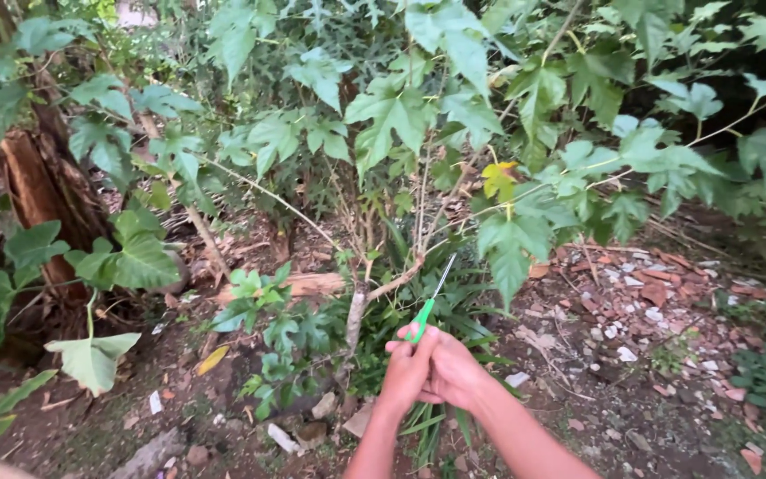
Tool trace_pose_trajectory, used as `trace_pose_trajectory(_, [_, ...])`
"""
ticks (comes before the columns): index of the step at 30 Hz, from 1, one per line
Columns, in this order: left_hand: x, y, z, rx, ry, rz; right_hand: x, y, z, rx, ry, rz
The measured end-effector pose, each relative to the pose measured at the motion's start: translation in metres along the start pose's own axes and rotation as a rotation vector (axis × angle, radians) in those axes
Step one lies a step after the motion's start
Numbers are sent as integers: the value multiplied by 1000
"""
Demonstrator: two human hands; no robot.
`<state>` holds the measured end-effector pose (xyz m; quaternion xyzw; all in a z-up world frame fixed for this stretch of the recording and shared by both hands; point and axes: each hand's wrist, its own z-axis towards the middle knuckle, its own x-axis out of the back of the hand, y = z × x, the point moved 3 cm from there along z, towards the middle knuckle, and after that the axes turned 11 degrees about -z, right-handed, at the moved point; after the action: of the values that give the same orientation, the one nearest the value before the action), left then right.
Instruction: Pruning or harvesting leaves from a plant using scissors.
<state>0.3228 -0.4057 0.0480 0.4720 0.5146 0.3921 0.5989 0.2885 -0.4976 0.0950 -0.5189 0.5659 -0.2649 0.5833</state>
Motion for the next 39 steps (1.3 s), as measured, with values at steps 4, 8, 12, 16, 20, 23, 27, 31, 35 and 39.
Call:
trace_pose_trajectory(4, [-14,14,-13,67,3,-12,4,-10,-7,84,-36,-40])
trace_pose_trajectory(8, [-22,15,-16,64,-19,29,13,-13,-8,82,11,-79])
trace_pose_trajectory(12, [-28,19,-20,23,-18,109,19,-11,-6,100,25,-46])
trace_pose_trajectory(16, [-38,31,-32,-34,-6,251,29,-6,-6,152,11,-64])
trace_pose_trajectory(20, [-35,9,-17,-227,13,460,36,-5,-2,226,-42,-60])
trace_pose_trajectory(23, [-44,12,-20,-357,27,620,35,-16,-12,217,-32,-50])
trace_pose_trajectory(27, [-42,18,-24,-296,15,772,43,-17,-16,183,-34,-132])
trace_pose_trajectory(31, [-40,27,-31,-298,-19,868,50,-8,-3,201,-68,-151])
trace_pose_trajectory(35, [-25,18,-26,-252,20,846,47,-1,5,133,-60,-150])
trace_pose_trajectory(39, [-15,22,-26,-191,54,853,34,0,6,60,16,-185])
